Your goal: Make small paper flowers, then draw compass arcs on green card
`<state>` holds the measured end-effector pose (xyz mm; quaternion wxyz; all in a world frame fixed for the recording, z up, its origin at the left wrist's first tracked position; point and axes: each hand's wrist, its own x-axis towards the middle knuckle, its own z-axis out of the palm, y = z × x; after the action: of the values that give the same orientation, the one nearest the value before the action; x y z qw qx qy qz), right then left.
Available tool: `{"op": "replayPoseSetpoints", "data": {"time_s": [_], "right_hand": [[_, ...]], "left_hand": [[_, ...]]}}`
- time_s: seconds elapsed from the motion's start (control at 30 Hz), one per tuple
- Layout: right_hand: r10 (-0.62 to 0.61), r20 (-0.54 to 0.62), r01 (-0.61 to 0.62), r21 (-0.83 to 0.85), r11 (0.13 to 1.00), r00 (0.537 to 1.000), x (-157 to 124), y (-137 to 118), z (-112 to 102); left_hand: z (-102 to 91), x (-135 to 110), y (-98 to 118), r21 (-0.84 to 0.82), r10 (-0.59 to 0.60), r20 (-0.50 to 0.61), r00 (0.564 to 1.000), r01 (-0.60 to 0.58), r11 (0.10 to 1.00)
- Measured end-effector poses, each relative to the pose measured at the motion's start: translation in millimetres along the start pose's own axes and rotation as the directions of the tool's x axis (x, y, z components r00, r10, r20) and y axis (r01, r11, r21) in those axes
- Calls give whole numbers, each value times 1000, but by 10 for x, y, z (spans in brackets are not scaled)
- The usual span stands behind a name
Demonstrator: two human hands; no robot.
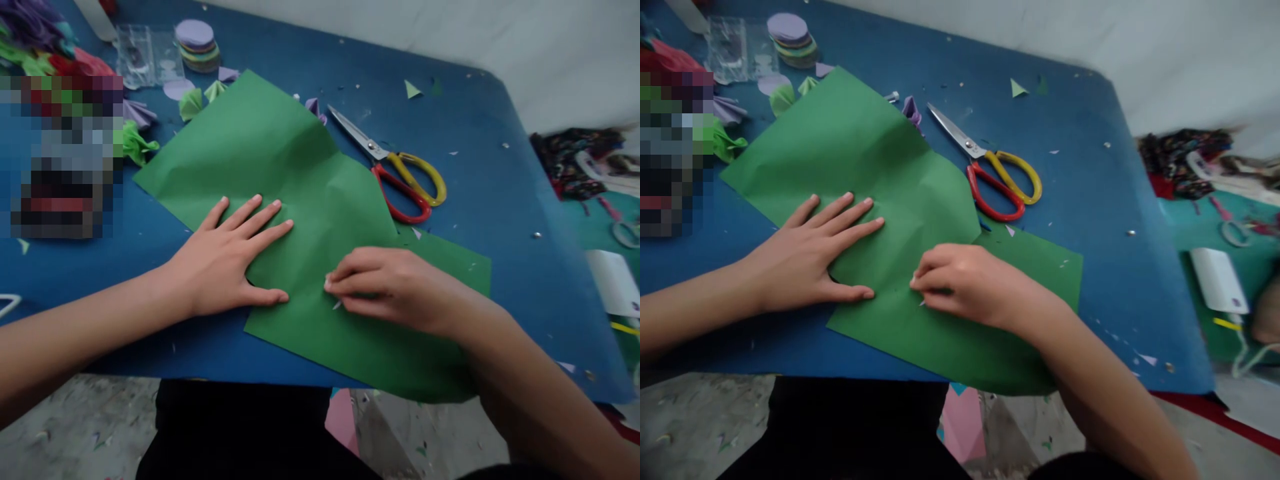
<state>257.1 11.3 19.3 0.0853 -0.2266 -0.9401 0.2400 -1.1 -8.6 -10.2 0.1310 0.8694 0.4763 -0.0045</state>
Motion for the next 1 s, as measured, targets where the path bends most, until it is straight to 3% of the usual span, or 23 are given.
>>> {"op": "replayPoseSetpoints", "data": {"time_s": [0.07,0.2,0.33,0.47,0.57,0.7,0.83,0.93,1.0], "right_hand": [[28,-58,-32,-73,997,998,-6,-2,-12],[-43,72,44,-19,999,996,-11,-6,-17],[-1,-78,-10,-138,990,997,-7,-6,3],[-66,72,66,-9,998,995,-15,-39,3],[4,18,-2,-80,997,1000,-21,-61,-7],[-62,107,62,7,998,992,-19,-69,-3],[51,11,-50,-52,997,999,-8,-90,12],[-42,116,38,36,999,992,-3,-131,26],[-27,88,27,8,1000,996,-6,-160,45]], "left_hand": [[-3,2,4,0,-5,3,1000,5,1000],[-5,2,7,6,-10,4,1000,10,1000],[1,0,2,12,-5,10,1000,4,1000],[5,2,1,12,-10,9,1000,10,1000],[-1,6,3,2,-9,11,1000,9,1000],[-6,6,5,-10,-13,8,1000,13,1000],[2,-1,3,-15,-5,0,1000,5,1000],[5,-2,2,-11,-5,-6,1000,5,1000],[3,0,1,-12,-4,-5,1000,4,1000]]}}
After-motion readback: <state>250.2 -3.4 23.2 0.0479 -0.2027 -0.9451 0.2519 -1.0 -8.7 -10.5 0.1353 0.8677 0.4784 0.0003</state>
